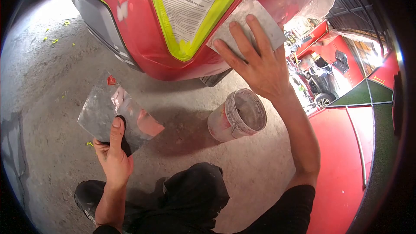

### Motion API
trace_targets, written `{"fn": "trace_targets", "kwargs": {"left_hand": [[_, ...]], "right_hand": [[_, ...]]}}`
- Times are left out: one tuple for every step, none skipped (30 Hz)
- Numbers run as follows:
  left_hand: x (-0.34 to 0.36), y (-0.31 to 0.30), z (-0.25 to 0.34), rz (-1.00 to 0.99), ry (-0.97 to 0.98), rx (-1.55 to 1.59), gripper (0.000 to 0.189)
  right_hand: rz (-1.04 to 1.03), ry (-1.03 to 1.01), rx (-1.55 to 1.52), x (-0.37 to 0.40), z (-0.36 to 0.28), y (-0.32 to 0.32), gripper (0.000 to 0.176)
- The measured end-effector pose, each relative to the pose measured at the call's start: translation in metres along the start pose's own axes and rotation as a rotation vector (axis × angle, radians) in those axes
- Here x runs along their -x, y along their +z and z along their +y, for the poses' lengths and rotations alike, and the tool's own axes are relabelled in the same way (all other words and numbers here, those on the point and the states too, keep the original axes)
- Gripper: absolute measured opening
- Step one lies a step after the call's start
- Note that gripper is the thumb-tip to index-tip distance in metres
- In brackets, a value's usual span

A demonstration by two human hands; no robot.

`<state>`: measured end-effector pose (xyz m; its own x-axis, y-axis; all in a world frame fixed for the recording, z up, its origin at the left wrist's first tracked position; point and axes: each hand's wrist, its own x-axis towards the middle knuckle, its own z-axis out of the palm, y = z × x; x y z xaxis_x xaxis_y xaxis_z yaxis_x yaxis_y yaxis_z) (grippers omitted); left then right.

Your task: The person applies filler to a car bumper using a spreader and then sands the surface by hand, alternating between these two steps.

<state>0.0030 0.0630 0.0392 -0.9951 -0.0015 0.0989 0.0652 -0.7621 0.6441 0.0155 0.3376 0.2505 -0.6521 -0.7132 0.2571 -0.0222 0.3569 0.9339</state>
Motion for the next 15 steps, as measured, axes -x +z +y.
{"fn": "trace_targets", "kwargs": {"left_hand": [[0.0,-0.002,-0.001,-0.004,0.005,-0.012,0.023],[0.0,-0.001,-0.002,0.007,0.001,-0.015,0.023],[-0.001,-0.001,-0.002,0.019,-0.004,-0.017,0.024],[-0.001,0.0,-0.002,0.031,-0.01,-0.02,0.024],[0.0,0.0,-0.002,0.025,-0.017,-0.023,0.025],[0.0,0.0,-0.001,0.019,-0.023,-0.026,0.025],[-0.001,0.001,0.0,0.013,-0.028,-0.029,0.025],[-0.001,0.002,0.001,0.019,-0.023,-0.03,0.025],[-0.001,0.004,0.002,0.026,-0.018,-0.03,0.025],[-0.001,0.005,0.003,0.033,-0.011,-0.03,0.025],[-0.001,0.004,0.003,0.041,-0.013,-0.026,0.024],[-0.001,0.002,0.003,0.047,-0.016,-0.024,0.024],[-0.001,0.0,0.003,0.053,-0.02,-0.022,0.023],[-0.001,-0.001,0.004,0.044,-0.017,-0.016,0.023],[-0.001,-0.002,0.005,0.035,-0.015,-0.011,0.023]], "right_hand": [[-0.011,0.0,0.004,0.0,0.0,0.0,0.051],[-0.021,0.0,0.007,0.0,0.001,-0.001,0.051],[-0.031,-0.001,0.01,0.0,0.001,0.0,0.051],[-0.017,0.003,0.004,0.001,0.001,0.001,0.051],[-0.003,0.007,-0.002,0.002,0.002,0.004,0.05],[0.011,0.012,-0.006,0.003,0.002,0.006,0.05],[0.035,0.016,-0.026,0.004,0.003,0.009,0.048],[0.058,0.021,-0.047,0.004,0.003,0.012,0.047],[0.083,0.026,-0.067,0.006,0.003,0.014,0.046],[0.071,0.029,-0.072,0.008,0.003,0.015,0.045],[0.061,0.031,-0.077,0.011,0.003,0.016,0.044],[0.05,0.034,-0.081,0.013,0.003,0.014,0.044],[0.031,0.035,-0.074,0.015,0.003,0.012,0.043],[0.013,0.037,-0.065,0.017,0.003,0.008,0.043],[-0.007,0.04,-0.057,0.02,0.002,0.004,0.043]]}}
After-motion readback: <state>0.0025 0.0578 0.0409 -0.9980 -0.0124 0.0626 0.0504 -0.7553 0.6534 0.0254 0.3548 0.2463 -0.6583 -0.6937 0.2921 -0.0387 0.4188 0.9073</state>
